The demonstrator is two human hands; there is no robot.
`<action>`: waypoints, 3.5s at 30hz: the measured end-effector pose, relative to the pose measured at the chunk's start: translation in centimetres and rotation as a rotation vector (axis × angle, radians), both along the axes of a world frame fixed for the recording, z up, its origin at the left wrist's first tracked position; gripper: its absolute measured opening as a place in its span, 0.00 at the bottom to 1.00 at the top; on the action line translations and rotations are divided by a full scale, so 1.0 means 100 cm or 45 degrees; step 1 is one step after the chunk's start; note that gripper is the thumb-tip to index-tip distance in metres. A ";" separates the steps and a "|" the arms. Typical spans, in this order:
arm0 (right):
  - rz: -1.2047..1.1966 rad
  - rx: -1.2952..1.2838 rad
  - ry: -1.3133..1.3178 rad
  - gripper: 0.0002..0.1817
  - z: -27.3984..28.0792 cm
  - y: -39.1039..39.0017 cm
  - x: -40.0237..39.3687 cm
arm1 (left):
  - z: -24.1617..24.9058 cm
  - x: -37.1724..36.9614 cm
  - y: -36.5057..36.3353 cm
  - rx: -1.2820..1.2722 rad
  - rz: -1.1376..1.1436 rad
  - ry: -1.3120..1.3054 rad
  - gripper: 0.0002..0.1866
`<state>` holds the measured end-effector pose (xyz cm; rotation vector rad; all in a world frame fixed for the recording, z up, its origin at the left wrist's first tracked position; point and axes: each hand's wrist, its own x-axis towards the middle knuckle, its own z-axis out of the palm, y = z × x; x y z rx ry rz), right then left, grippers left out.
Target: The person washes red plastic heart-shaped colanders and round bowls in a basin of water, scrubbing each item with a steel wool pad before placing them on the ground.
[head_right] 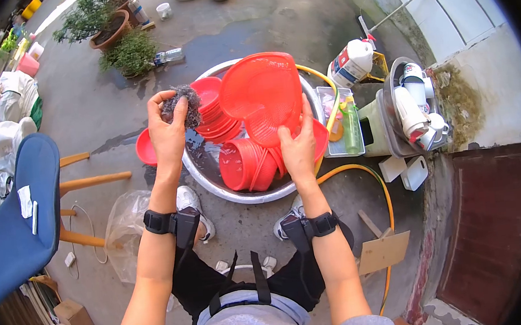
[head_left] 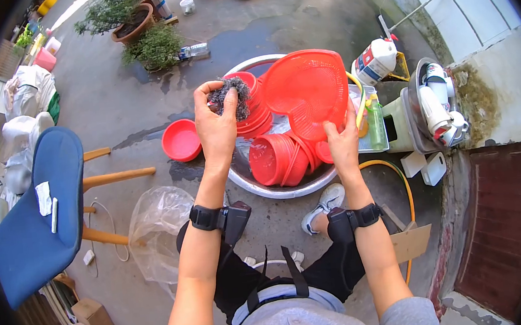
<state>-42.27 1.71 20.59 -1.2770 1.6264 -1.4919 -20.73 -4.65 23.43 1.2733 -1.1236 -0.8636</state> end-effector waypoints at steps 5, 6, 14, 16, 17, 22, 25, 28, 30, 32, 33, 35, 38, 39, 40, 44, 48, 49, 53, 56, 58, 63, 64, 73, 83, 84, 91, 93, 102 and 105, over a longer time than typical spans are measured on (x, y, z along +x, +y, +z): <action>-0.334 0.294 -0.459 0.19 -0.065 -0.010 -0.068 | -0.008 0.000 0.001 -0.027 -0.044 -0.096 0.14; -0.362 0.367 -0.647 0.19 -0.064 -0.007 -0.076 | -0.009 0.000 0.002 -0.014 -0.055 -0.101 0.14; -0.777 1.182 -0.153 0.29 -0.223 0.010 -0.133 | -0.004 -0.004 0.008 0.093 -0.127 -0.061 0.15; -0.717 1.470 0.363 0.34 -0.157 0.025 -0.095 | -0.004 -0.005 0.010 0.109 -0.148 -0.064 0.15; -0.781 1.471 0.427 0.34 -0.166 0.029 -0.092 | -0.006 -0.005 0.010 0.067 -0.138 -0.132 0.14; -0.864 1.261 -0.200 0.28 -0.204 0.040 -0.091 | -0.007 -0.008 0.012 0.110 -0.183 -0.093 0.14; -0.533 1.294 -0.894 0.20 -0.200 0.038 -0.093 | -0.008 -0.011 0.015 0.110 -0.178 -0.172 0.14; -0.546 1.083 -0.845 0.18 -0.191 0.028 -0.089 | -0.017 -0.014 0.016 0.076 -0.173 -0.198 0.13; -0.575 0.882 -0.579 0.17 -0.180 0.019 -0.083 | -0.019 -0.015 0.018 0.122 -0.174 -0.420 0.12; -0.649 0.726 -0.520 0.16 -0.152 0.005 -0.069 | -0.040 -0.014 0.014 -0.004 -0.198 -0.439 0.08; -0.595 0.599 -0.317 0.15 -0.140 -0.003 -0.067 | -0.046 -0.014 0.014 0.029 -0.272 -0.445 0.06; -0.533 0.464 -0.115 0.13 -0.106 -0.017 -0.060 | -0.049 -0.017 0.017 0.175 -0.323 -0.379 0.03; -0.406 0.391 0.618 0.18 -0.043 -0.030 -0.049 | -0.064 -0.014 0.013 0.161 -0.348 -0.479 0.04; -0.347 0.195 0.623 0.17 -0.029 -0.032 -0.044 | -0.057 -0.015 0.016 0.206 -0.335 -0.437 0.03; -0.287 -0.001 0.625 0.17 -0.013 -0.033 -0.038 | -0.057 -0.014 0.014 0.200 -0.331 -0.434 0.03; -0.279 -0.258 0.836 0.14 0.029 -0.026 -0.018 | -0.049 -0.010 0.010 0.719 -0.601 0.235 0.12; -0.304 -0.393 0.815 0.12 0.031 -0.016 -0.006 | -0.017 -0.014 0.017 0.949 -0.566 0.707 0.26; -0.285 -0.383 0.833 0.11 0.030 -0.013 -0.004 | -0.009 -0.013 0.019 0.948 -0.611 0.775 0.29; -0.240 -0.434 0.770 0.14 0.023 -0.010 0.008 | -0.023 -0.015 0.016 0.767 -0.681 1.095 0.34; -0.269 -0.344 0.435 0.21 0.002 -0.018 0.012 | -0.020 -0.009 0.015 0.835 -0.706 1.225 0.30; -0.222 -0.226 0.287 0.26 -0.030 -0.021 0.010 | -0.024 -0.007 0.014 0.820 -0.715 1.359 0.25; 0.639 0.460 -1.291 0.32 -0.033 -0.001 0.016 | -0.028 -0.013 0.014 0.863 -0.777 1.411 0.23; 0.645 0.468 -1.298 0.32 -0.035 -0.001 0.017 | -0.027 -0.016 0.016 0.866 -0.828 1.417 0.23; 0.745 0.294 -1.597 0.29 -0.038 -0.003 0.017 | -0.033 -0.015 0.018 0.912 -0.877 1.369 0.24; 0.602 0.346 -1.656 0.24 -0.032 -0.012 0.043 | -0.018 -0.005 0.007 1.129 -0.652 1.100 0.25; 0.555 0.341 -1.588 0.23 -0.036 -0.013 0.043 | -0.015 -0.003 0.006 1.121 -0.621 1.101 0.25; 0.265 0.757 -1.302 0.16 -0.088 -0.023 0.040 | -0.004 0.053 -0.013 0.750 -0.512 1.311 0.19; 0.212 0.763 -1.263 0.14 -0.096 -0.023 0.030 | 0.001 0.078 -0.015 0.693 -0.421 1.191 0.20; -0.116 0.548 -1.334 0.10 -0.063 -0.026 0.024 | -0.083 0.197 -0.015 0.597 -0.152 0.308 0.19; -0.081 0.539 -1.316 0.09 -0.057 -0.026 0.030 | -0.137 0.220 -0.005 0.402 -0.155 -0.223 0.16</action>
